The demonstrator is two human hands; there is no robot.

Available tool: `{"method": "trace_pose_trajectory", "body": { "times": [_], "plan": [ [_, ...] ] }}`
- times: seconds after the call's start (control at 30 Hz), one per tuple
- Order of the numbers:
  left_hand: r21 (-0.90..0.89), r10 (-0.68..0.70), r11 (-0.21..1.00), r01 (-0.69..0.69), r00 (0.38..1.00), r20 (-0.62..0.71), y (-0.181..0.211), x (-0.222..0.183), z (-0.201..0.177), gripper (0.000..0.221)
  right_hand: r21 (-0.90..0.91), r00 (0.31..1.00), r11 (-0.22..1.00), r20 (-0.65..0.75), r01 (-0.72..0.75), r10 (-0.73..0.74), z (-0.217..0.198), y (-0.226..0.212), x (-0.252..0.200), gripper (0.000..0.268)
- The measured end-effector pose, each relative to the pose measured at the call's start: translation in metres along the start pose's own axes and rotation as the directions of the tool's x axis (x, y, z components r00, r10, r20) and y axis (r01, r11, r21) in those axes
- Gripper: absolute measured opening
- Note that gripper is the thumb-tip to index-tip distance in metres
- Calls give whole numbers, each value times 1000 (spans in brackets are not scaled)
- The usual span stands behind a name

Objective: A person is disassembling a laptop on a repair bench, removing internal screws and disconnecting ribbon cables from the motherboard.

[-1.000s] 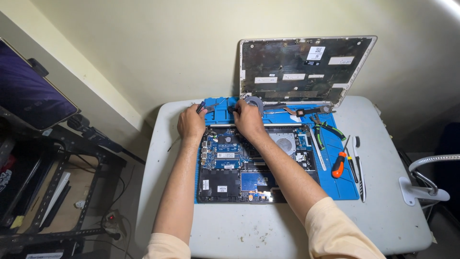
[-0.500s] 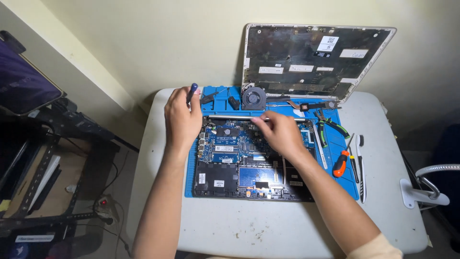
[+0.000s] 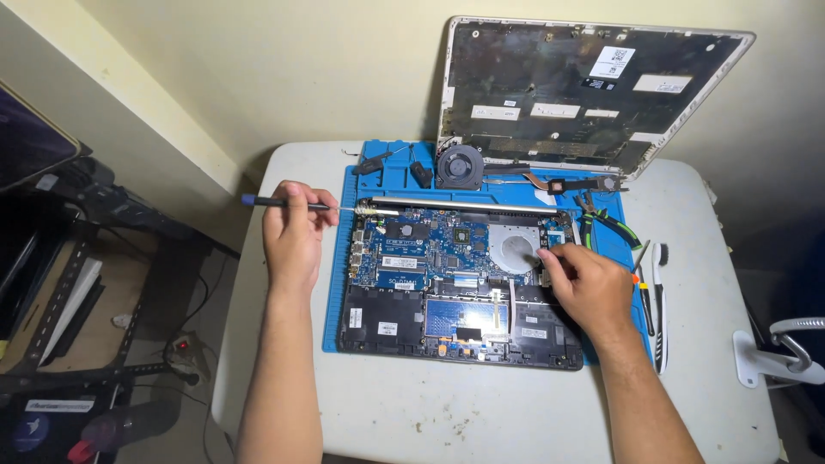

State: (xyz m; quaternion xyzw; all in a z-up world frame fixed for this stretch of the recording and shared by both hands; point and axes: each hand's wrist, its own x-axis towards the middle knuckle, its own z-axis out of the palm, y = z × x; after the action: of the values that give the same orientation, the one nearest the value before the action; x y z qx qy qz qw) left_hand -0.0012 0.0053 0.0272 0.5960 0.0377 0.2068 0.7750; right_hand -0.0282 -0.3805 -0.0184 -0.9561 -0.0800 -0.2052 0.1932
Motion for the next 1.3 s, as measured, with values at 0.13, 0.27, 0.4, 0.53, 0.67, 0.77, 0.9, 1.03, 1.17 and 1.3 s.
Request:
{"method": "trace_pose_trajectory", "body": {
  "times": [0.13,0.27,0.4,0.53,0.67,0.77,0.9,1.03,1.17,1.3],
  "plan": [
    [-184,17,982,-35,995,-97,-7,0,-16,22,70,1000,997,-16,24,-23,6,-5,-1,6],
    [-208,86,969,-132,972,-219,-9,0,-17,20,94,998,994,-37,56,-53,8,-16,-4,6],
    [-3,332,939,-344,908,-257,-11,-1,-18,19,134,998,989,-35,60,-56,0,-48,3,6],
    [440,744,527,-727,645,175,-11,-3,-16,21,191,973,978,193,88,-125,-20,-102,29,16],
    [540,577,359,-761,636,513,-21,-3,-15,23,225,927,954,275,197,-256,-7,-137,50,21],
    [640,406,355,-682,729,551,-11,-6,-14,28,230,919,945,267,231,-290,24,-158,60,26],
    [702,382,315,-639,762,523,-22,2,-21,13,246,909,937,275,249,-314,55,-177,76,36],
    [756,341,264,-599,791,508,-39,10,-30,13,235,885,944,354,230,-303,67,-189,94,55],
    [760,312,262,-595,797,517,-42,12,-30,11,260,851,952,452,162,-268,75,-189,108,57],
    [764,290,272,-586,806,516,-39,12,-27,14,306,845,949,485,79,-226,85,-184,115,54]
  ]
}}
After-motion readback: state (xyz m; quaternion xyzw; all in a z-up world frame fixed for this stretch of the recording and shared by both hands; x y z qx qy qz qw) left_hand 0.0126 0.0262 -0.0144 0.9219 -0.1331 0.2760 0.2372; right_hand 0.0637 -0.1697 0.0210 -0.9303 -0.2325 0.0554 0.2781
